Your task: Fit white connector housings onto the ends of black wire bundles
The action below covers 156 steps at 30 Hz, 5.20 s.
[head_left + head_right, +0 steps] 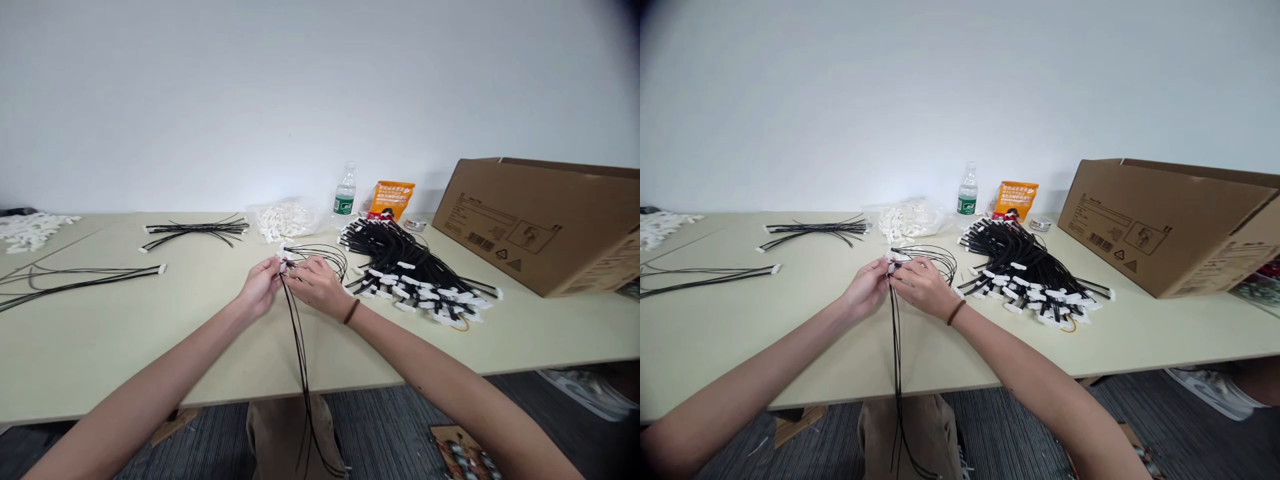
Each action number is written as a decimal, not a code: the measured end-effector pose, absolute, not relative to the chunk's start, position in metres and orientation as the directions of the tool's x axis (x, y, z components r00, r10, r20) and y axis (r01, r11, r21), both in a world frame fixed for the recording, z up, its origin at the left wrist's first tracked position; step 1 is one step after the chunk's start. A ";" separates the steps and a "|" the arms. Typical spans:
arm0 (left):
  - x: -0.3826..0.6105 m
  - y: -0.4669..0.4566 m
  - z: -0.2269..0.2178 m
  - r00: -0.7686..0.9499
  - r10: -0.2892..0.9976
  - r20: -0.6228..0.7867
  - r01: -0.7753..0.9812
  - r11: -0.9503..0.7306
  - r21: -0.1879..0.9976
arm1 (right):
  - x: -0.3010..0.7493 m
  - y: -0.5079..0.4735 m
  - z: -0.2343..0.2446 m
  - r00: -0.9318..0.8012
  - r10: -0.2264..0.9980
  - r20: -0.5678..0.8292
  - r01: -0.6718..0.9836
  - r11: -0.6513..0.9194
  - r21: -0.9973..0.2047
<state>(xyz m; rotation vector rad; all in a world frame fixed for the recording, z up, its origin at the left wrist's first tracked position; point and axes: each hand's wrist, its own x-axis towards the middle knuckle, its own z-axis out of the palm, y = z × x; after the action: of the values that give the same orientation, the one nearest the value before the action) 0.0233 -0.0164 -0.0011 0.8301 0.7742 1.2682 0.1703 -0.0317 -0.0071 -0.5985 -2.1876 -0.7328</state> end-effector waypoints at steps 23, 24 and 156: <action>0.020 -0.013 -0.004 0.124 0.991 -0.046 -0.451 0.097 0.887 | 0.168 -0.035 -0.006 -0.548 0.262 0.795 0.541 0.835 0.098; 0.020 -0.013 -0.004 0.125 0.991 -0.044 -0.451 0.096 0.887 | 0.167 -0.036 -0.006 -0.536 0.273 0.799 0.543 0.836 0.078; 0.025 -0.025 0.011 0.266 0.960 -0.088 -0.459 0.207 0.864 | 0.166 -0.039 -0.005 -0.615 0.177 0.768 0.631 0.694 0.345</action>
<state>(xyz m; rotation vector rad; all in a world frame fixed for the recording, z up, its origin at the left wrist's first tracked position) 0.0250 -0.0251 0.0109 0.8356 0.7426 1.1260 0.1664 -0.0389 -0.0053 -0.6153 -2.1679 -0.7936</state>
